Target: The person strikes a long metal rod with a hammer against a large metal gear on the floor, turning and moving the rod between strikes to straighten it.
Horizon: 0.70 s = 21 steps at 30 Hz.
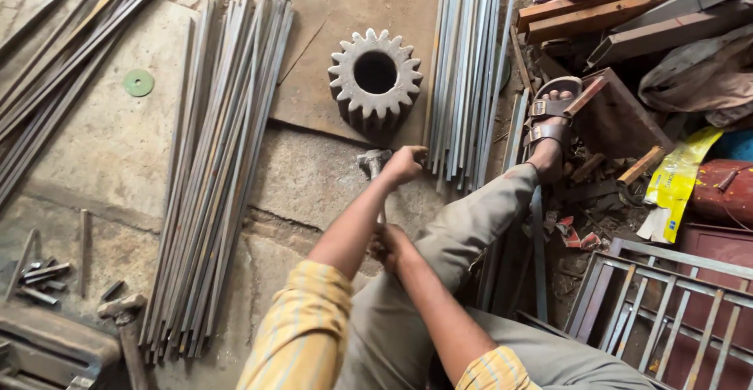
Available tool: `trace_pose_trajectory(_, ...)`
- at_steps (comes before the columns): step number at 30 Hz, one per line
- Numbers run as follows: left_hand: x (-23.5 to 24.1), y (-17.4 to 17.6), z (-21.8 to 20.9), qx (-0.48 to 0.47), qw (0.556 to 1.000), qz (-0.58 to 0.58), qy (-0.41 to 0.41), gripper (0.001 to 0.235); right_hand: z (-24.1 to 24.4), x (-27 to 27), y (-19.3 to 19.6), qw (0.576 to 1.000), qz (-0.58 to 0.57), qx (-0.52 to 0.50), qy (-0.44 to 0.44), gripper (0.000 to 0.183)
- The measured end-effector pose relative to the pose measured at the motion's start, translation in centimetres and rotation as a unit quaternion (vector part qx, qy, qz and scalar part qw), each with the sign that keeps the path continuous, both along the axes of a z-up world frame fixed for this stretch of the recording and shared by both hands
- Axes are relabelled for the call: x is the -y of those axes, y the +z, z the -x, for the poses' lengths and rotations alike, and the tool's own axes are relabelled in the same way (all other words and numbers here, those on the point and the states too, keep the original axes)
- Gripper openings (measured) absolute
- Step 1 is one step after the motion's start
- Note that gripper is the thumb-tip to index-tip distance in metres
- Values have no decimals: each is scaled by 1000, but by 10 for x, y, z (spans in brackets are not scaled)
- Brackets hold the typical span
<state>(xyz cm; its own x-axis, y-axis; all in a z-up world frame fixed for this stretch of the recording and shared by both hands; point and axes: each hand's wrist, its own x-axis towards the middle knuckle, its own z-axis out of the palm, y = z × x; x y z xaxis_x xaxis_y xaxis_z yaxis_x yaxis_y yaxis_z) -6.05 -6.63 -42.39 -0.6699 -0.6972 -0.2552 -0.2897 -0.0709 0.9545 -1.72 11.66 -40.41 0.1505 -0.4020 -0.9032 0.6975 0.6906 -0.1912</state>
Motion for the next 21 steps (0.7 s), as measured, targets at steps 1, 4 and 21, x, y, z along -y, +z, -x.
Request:
trace_pose_trajectory(1, 4, 2, -11, -47, 999, -10, 7, 53, 6, 2, -1, 999, 7, 35, -14, 22)
trace_pose_trajectory(4, 23, 10, -69, -48, 989, 91, 105, 35, 8, -1, 9, 998, -8, -64, 15, 21)
trace_pose_trajectory(21, 4, -11, -426, 612, 743, 167, 213, 26, 10, 26, 180, 654, 272, -667, 232, 70)
